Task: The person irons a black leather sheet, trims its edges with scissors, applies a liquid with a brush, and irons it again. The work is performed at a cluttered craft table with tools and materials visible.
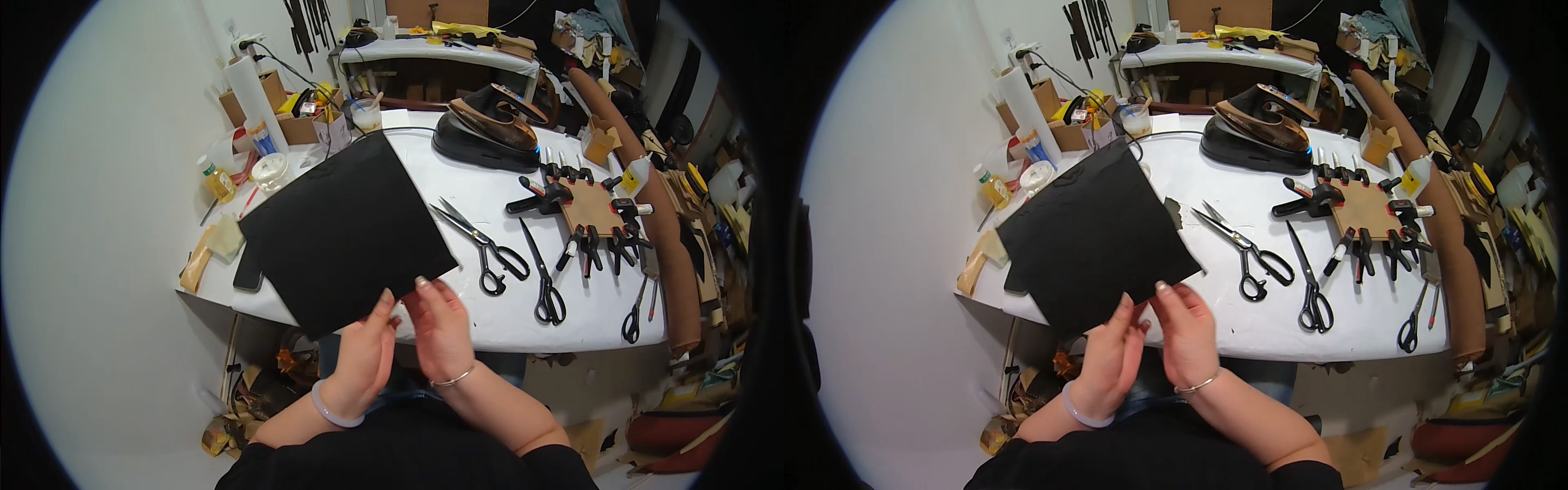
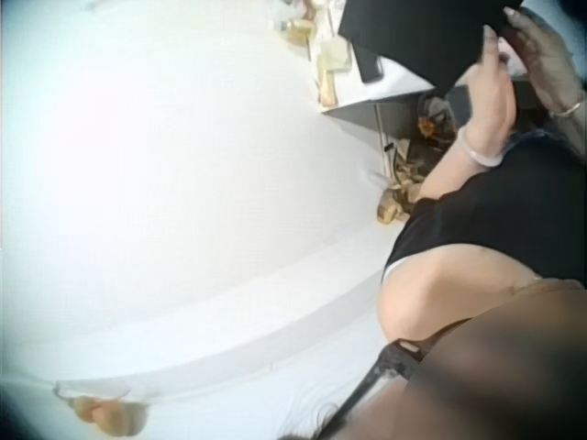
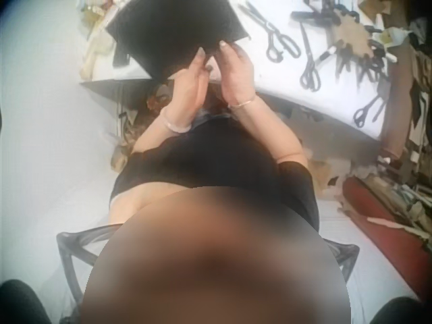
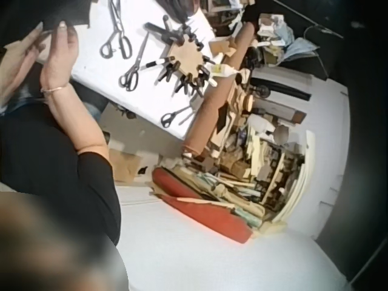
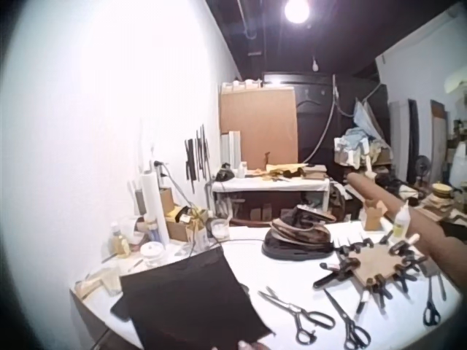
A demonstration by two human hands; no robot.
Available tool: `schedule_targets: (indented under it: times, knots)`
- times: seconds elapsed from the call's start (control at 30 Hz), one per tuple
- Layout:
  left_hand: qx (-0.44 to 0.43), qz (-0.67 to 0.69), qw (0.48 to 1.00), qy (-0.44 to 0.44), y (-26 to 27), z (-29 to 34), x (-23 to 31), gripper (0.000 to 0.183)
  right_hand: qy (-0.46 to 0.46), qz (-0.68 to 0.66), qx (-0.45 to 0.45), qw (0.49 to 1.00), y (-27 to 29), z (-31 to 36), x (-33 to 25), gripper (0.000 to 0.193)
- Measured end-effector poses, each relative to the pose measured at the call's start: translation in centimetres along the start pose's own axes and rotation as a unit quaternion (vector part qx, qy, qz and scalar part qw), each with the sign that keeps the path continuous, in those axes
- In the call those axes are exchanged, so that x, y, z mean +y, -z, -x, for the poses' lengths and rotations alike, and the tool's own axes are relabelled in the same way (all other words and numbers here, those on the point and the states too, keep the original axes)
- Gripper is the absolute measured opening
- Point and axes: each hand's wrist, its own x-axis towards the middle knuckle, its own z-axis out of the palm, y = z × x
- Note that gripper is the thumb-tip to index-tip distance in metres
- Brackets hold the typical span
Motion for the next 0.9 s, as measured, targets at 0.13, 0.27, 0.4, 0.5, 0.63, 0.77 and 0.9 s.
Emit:
schedule_targets:
  times: [0.13, 0.27, 0.4, 0.5, 0.63, 0.77, 0.9]
  knots:
    - [-0.283, -0.192, 0.914, 0.216, 0.5, 4.3, 2.5, 0.044, 0.116, 0.09, 0.032, 0.989, 1.4, -2.1, -5.6, 0.009]
    - [-0.434, -0.319, 0.811, -0.229, 4.6, 4.8, 10.5, 0.052, 0.159, 0.295, -0.023, 0.942, 2.8, -0.6, -12.6, 0.015]
    - [-0.114, -0.395, 0.85, -0.33, 3.8, 3.2, 12.9, 0.078, 0.068, 0.401, -0.091, 0.909, 1.6, 1.4, -13.5, 0.021]
    - [-0.106, -0.354, 0.929, -0.031, 5.1, 2.3, 11.3, 0.054, 0.016, 0.421, -0.134, 0.897, 1.2, 1.7, -12.9, 0.021]
    - [-0.09, -0.256, 0.959, -0.083, 6.4, 0.8, 8.5, 0.039, 0.154, 0.53, -0.008, 0.834, 6.0, -0.3, -13.2, 0.023]
    - [-0.032, -0.108, 0.987, -0.113, 7.0, 0.3, 9.0, 0.043, 0.287, 0.817, 0.133, 0.481, 15.0, 0.6, -15.9, 0.021]
    - [-0.009, -0.002, 0.998, -0.06, 8.1, -0.7, 9.1, 0.044, 0.202, 0.841, 0.149, 0.48, 17.3, 1.7, -15.7, 0.028]
